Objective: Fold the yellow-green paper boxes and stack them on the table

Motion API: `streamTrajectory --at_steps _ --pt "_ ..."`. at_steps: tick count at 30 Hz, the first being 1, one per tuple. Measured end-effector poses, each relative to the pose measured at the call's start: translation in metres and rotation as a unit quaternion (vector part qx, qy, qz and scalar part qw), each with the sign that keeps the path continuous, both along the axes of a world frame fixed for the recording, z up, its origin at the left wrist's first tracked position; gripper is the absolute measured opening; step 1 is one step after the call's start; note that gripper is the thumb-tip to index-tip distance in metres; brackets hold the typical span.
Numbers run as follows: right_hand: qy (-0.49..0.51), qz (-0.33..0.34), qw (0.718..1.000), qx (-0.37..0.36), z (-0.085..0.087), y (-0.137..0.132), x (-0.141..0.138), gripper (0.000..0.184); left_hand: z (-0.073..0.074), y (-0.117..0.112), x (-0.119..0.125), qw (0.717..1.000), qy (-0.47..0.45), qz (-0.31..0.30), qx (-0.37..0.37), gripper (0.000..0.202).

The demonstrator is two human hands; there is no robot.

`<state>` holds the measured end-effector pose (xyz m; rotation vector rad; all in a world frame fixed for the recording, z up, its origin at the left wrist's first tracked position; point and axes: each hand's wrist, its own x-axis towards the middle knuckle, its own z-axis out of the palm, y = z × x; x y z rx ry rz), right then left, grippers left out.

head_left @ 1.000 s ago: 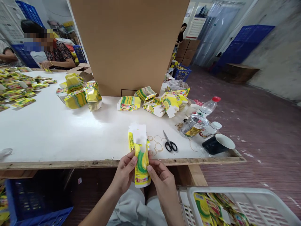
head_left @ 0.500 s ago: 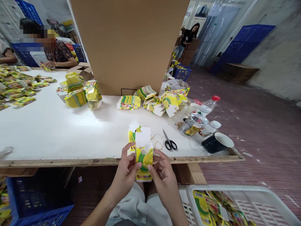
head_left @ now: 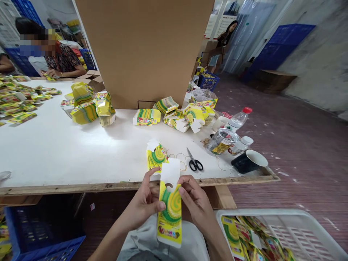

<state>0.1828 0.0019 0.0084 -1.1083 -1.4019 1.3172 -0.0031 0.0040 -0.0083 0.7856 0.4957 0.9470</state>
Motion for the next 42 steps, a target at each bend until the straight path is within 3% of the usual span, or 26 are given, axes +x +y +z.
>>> streamTrajectory --at_steps 2,4,9,13,15,20,24,29,34,38,42 --pt "-0.008 -0.001 1.0 0.004 -0.002 0.001 -0.001 0.019 -0.003 0.001 0.0 1.0 -0.008 -0.006 -0.015 0.082" --pt "-0.042 -0.023 0.999 0.025 -0.004 0.002 0.0 0.018 -0.006 0.001 0.0 1.0 -0.003 0.0 -0.022 0.07" --pt "-0.048 -0.164 0.983 0.065 -0.005 0.005 0.004 0.026 -0.008 0.001 0.007 0.994 0.094 0.052 0.036 0.046" --pt "-0.032 -0.051 0.997 -0.044 0.002 0.004 0.002 0.034 -0.011 0.0 0.009 0.975 0.186 0.083 0.091 0.043" --pt "-0.05 -0.026 0.996 -0.07 0.003 0.005 0.001 0.034 -0.01 0.0 0.008 0.972 0.197 0.079 0.101 0.043" --pt "-0.124 -0.056 0.99 -0.035 -0.002 0.006 -0.004 0.033 -0.003 0.0 0.005 0.987 0.136 0.035 0.078 0.047" --pt "-0.154 -0.061 0.986 -0.017 -0.005 0.003 -0.011 0.035 0.0 0.002 0.007 0.993 0.101 0.051 0.045 0.049" --pt "-0.083 -0.065 0.993 -0.049 -0.006 0.001 -0.009 0.036 -0.002 0.003 0.006 0.995 0.083 0.048 0.032 0.051" --pt "-0.016 -0.142 0.99 0.002 -0.013 0.002 0.0 0.028 -0.005 0.005 0.007 0.994 0.098 0.042 0.036 0.049" --pt "0.044 -0.15 0.988 -0.001 -0.015 -0.001 0.003 0.025 0.0 0.002 0.026 0.994 0.076 0.058 0.056 0.042" --pt "0.01 -0.178 0.984 -0.017 -0.008 -0.014 0.029 0.029 0.008 -0.005 0.049 0.993 0.078 0.022 0.08 0.045"
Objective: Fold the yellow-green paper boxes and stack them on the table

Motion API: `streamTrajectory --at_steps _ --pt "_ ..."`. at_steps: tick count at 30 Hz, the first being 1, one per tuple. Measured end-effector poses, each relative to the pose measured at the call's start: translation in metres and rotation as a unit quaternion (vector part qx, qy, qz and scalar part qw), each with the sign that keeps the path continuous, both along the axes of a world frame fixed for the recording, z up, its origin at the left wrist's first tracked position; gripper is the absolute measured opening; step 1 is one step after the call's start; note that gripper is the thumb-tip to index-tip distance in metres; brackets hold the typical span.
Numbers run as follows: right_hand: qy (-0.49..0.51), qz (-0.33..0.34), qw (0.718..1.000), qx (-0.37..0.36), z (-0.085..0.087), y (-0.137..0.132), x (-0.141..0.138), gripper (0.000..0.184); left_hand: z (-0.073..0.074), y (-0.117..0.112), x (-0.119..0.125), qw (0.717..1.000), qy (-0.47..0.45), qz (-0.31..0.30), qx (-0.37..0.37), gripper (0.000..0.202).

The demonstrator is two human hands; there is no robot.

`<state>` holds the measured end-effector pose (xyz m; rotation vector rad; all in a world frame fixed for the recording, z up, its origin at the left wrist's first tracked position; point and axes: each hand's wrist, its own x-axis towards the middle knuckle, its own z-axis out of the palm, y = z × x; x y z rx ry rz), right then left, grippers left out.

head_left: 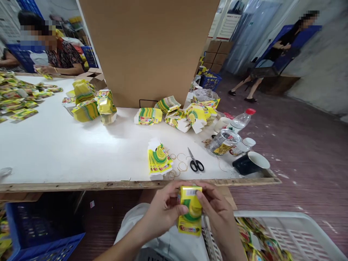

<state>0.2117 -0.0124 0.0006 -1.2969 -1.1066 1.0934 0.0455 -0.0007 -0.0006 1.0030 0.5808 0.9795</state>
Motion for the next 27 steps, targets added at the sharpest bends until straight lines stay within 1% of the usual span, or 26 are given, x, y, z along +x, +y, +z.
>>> streamTrajectory --at_steps 2,3,4,5,6,7,8,9,10,11,13,14,16,17,19,21,22,24,26,27 --pt "-0.082 -0.023 0.996 -0.028 0.004 -0.014 0.033 0.034 -0.001 0.0 0.001 0.997 0.064 -0.007 0.047 0.045" --pt "-0.141 -0.043 0.988 -0.046 0.006 -0.022 0.053 0.036 -0.004 0.002 -0.002 0.99 0.113 0.011 0.081 0.045" --pt "-0.214 -0.069 0.972 -0.065 0.007 -0.029 0.073 0.037 -0.008 0.005 -0.007 0.978 0.168 0.045 0.119 0.045" --pt "-0.288 -0.093 0.95 -0.079 0.009 -0.036 0.092 0.037 -0.014 0.01 -0.013 0.957 0.227 0.093 0.154 0.045" --pt "-0.35 -0.114 0.926 -0.082 0.01 -0.041 0.107 0.037 -0.02 0.015 -0.021 0.933 0.279 0.146 0.172 0.044" --pt "-0.392 -0.121 0.908 -0.088 0.011 -0.043 0.116 0.037 -0.027 0.021 -0.029 0.912 0.317 0.187 0.184 0.043" --pt "-0.413 -0.12 0.899 -0.089 0.012 -0.041 0.118 0.038 -0.034 0.027 -0.036 0.892 0.346 0.213 0.198 0.042" --pt "-0.411 -0.107 0.901 -0.086 0.011 -0.035 0.113 0.038 -0.04 0.032 -0.042 0.875 0.37 0.233 0.206 0.041" --pt "-0.389 -0.086 0.913 -0.082 0.01 -0.025 0.101 0.038 -0.046 0.037 -0.046 0.866 0.385 0.239 0.213 0.041" --pt "-0.352 -0.063 0.931 -0.069 0.008 -0.011 0.084 0.037 -0.05 0.04 -0.049 0.861 0.391 0.241 0.218 0.041" --pt "-0.266 -0.014 0.963 -0.04 -0.001 0.023 0.041 0.034 -0.056 0.043 -0.053 0.866 0.383 0.237 0.218 0.04" --pt "-0.223 -0.017 0.974 -0.03 -0.006 0.042 0.019 0.035 -0.057 0.043 -0.053 0.872 0.373 0.235 0.215 0.04" --pt "-0.194 -0.022 0.981 -0.015 -0.019 0.077 -0.019 0.04 -0.058 0.043 -0.055 0.882 0.354 0.232 0.207 0.038" --pt "-0.181 -0.026 0.983 -0.009 -0.026 0.091 -0.032 0.041 -0.058 0.043 -0.057 0.885 0.348 0.231 0.205 0.037" --pt "-0.158 -0.024 0.987 0.0 -0.037 0.11 -0.049 0.039 -0.057 0.044 -0.06 0.888 0.343 0.226 0.208 0.037" --pt "-0.127 -0.024 0.992 0.004 -0.043 0.114 -0.052 0.037 -0.054 0.044 -0.062 0.889 0.338 0.224 0.212 0.035" --pt "-0.109 -0.028 0.994 0.005 -0.044 0.11 -0.051 0.037 -0.052 0.044 -0.062 0.89 0.333 0.232 0.209 0.033" --pt "-0.066 -0.034 0.997 0.006 -0.043 0.095 -0.045 0.039 -0.046 0.041 -0.06 0.895 0.308 0.265 0.184 0.029" --pt "-0.026 -0.031 0.999 0.002 -0.038 0.073 -0.042 0.041 -0.04 0.038 -0.054 0.917 0.238 0.295 0.127 0.032" --pt "-0.005 -0.026 1.0 -0.003 -0.036 0.061 -0.041 0.043 -0.037 0.036 -0.05 0.935 0.182 0.291 0.091 0.036"
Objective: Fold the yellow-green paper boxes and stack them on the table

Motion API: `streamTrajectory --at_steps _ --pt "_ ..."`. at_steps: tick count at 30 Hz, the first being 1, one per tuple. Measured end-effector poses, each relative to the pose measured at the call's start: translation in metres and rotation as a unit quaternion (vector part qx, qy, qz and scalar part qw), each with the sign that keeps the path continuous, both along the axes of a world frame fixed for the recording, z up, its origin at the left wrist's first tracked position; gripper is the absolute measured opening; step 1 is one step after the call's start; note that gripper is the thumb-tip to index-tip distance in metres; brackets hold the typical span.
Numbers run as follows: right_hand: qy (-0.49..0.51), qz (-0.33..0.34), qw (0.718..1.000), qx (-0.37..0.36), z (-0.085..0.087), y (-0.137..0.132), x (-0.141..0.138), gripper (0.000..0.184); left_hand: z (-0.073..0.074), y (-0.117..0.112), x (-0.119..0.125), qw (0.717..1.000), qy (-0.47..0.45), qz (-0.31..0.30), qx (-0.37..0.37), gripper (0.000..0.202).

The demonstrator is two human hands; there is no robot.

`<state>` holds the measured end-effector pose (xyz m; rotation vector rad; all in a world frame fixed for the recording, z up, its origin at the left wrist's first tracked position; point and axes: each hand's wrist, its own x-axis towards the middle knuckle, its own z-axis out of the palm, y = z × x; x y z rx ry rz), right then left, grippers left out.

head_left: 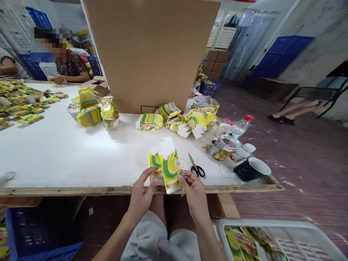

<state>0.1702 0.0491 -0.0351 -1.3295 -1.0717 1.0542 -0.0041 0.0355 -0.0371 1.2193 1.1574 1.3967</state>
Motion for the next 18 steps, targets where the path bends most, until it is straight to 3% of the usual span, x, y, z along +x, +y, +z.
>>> streamTrajectory --at_steps 2,4,7,9,15,18 --pt "0.063 0.018 0.998 -0.021 0.004 -0.02 -0.003 0.045 0.005 -0.003 0.008 0.986 -0.148 -0.056 -0.048 0.042" --pt "0.144 0.04 0.988 -0.05 0.006 -0.035 -0.008 0.044 0.009 -0.006 0.014 0.95 -0.263 -0.132 -0.099 0.042" --pt "0.212 0.06 0.973 -0.07 0.006 -0.045 -0.013 0.039 0.011 -0.01 0.017 0.911 -0.335 -0.193 -0.145 0.038" --pt "0.2 0.058 0.977 -0.056 0.006 -0.047 -0.015 0.034 0.013 -0.011 0.018 0.91 -0.341 -0.183 -0.152 0.038" --pt "0.075 0.062 0.995 -0.029 0.005 -0.051 -0.016 0.032 0.015 -0.01 0.024 0.944 -0.275 -0.098 -0.157 0.039" --pt "0.061 0.047 0.997 -0.025 -0.001 -0.053 -0.019 0.033 0.013 -0.01 0.028 0.959 -0.222 -0.096 -0.145 0.037"
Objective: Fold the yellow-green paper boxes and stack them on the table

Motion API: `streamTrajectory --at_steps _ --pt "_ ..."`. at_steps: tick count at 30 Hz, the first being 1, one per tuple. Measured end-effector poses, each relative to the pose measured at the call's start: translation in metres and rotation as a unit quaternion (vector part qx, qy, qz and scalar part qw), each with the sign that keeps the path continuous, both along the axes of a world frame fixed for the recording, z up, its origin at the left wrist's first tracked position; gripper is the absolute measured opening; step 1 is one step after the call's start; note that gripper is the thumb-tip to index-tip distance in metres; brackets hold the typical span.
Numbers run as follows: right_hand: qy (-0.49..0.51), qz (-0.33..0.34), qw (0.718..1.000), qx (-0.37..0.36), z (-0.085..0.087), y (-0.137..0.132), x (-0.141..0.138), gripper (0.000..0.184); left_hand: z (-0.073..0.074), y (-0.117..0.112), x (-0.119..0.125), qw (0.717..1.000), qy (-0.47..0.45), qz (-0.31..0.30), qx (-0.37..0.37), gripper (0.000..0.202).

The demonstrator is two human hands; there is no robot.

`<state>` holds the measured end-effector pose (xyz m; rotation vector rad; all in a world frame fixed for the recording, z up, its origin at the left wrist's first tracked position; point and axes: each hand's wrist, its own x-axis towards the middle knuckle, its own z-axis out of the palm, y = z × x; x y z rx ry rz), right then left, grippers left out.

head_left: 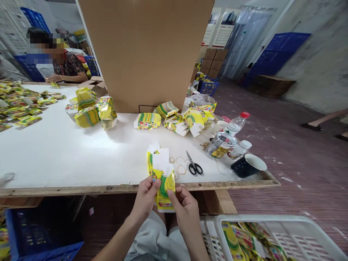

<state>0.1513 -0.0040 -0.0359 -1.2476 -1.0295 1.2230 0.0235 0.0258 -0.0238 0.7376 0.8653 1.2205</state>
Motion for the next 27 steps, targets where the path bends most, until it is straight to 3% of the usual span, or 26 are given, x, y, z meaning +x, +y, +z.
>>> streamTrajectory --at_steps 3,6,12,17,20,24,27 --pt "-0.014 -0.019 1.0 0.009 -0.005 0.0 -0.001 0.034 -0.002 -0.002 -0.001 0.999 0.036 0.009 0.025 0.041" --pt "-0.032 -0.002 0.999 0.022 -0.004 0.001 0.002 0.028 -0.002 -0.005 -0.007 0.996 0.071 0.021 0.052 0.06" --pt "-0.006 0.035 0.997 0.074 0.011 0.009 0.015 0.048 0.009 -0.009 -0.022 0.987 0.079 -0.104 0.095 0.056" --pt "-0.012 0.106 0.993 0.06 0.027 0.014 0.03 0.021 0.012 -0.012 -0.027 0.981 0.026 -0.183 0.054 0.042" --pt "-0.053 0.081 0.992 0.08 0.028 0.015 0.034 0.018 0.011 -0.014 -0.025 0.979 -0.005 -0.194 0.054 0.043" --pt "-0.064 0.007 0.991 0.117 0.023 0.015 0.034 0.014 0.01 -0.014 -0.024 0.981 -0.005 -0.188 0.056 0.07" --pt "-0.097 -0.01 0.984 0.147 0.023 0.014 0.037 0.02 0.007 -0.012 -0.025 0.98 0.047 -0.183 0.062 0.054"
